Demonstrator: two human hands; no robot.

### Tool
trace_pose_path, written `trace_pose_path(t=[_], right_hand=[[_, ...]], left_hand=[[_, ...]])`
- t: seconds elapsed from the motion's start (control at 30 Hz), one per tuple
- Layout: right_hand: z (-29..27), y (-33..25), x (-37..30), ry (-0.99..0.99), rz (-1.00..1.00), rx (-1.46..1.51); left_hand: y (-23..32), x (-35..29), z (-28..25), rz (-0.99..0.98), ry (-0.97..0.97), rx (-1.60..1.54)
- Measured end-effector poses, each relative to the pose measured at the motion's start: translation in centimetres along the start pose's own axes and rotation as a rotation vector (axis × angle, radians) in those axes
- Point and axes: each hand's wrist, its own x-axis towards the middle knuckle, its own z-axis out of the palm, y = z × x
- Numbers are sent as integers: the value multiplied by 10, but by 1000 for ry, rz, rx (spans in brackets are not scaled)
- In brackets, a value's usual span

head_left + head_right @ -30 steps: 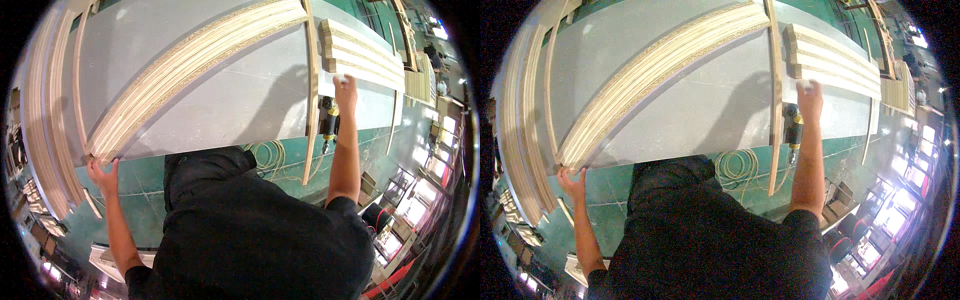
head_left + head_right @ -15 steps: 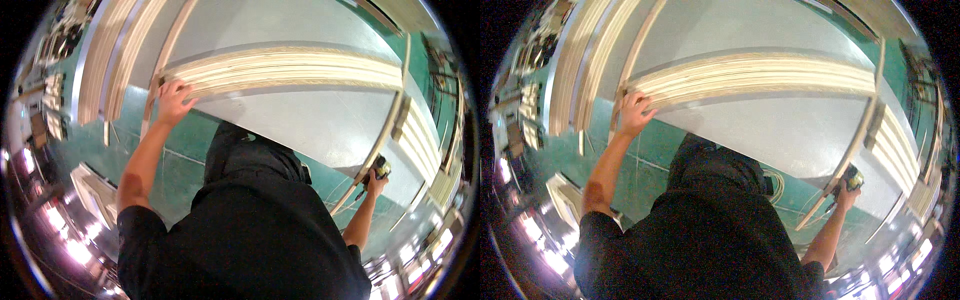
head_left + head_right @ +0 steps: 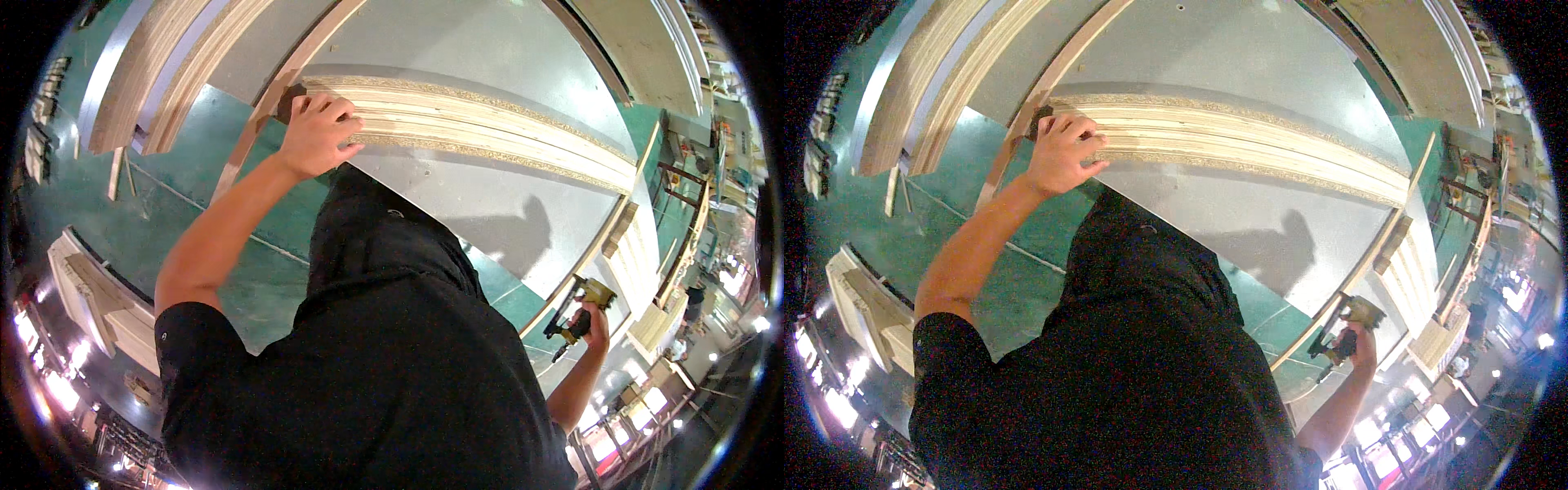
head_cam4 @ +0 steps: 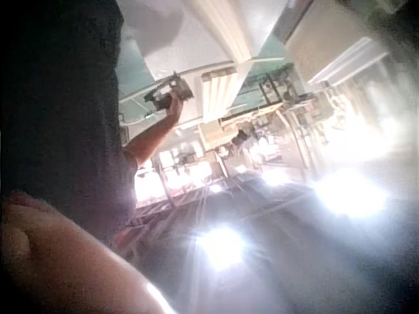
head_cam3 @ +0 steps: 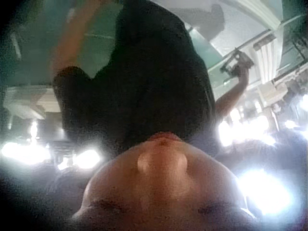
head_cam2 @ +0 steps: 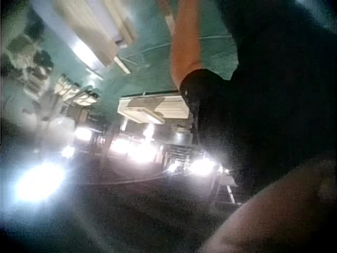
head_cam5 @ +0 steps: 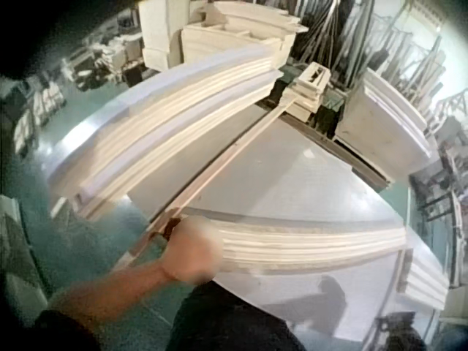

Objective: The person assembles a wooden frame on a large workbench using a pneumatic nail gun. They repeatedly pick up long, thin wooden strips, align them against a base structure, and secure them with nails. The process involves handling multiple strips and adjusting their positions to form a rectangular frame.

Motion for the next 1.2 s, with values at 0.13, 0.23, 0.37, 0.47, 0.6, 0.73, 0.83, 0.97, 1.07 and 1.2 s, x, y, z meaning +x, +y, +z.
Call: trace_pose_path(t=[0.13, 0.23, 0.37, 0.47, 0.6, 0.73, 0.83, 0.97, 1.07, 1.2], right_hand=[[98, -49, -37, -108, -233, -221], [207, -92, -55, -121, -522, -537], [341, -165, -98, -410, -851, -788], [397, -195, -100, -481, -988, -1221], [440, -210, -90, -568, -1109, -1249], [459, -217, -85, -559, -1136, -1282], [465, -222, -82, -583, -1120, -1304], [473, -226, -88, -608, -1077, -1318], [477, -228, -89, -616, -1060, -1318], [469, -230, -87, -590, -1034, -1354]], left_hand=[[-4, -1, 2, 25, -7, -12], [-3, 1, -2, 26, -15, -31], [-10, -2, 6, 36, 81, -69], [-11, -1, 4, 22, 66, -80], [-15, -5, 7, 34, 53, -76], [-12, -4, 12, 30, 87, -57], [-14, -7, 12, 13, 62, -49], [-14, -8, 13, 8, 65, -58], [-15, -8, 11, 11, 53, -46], [-24, -14, -3, -1, 132, -192]])
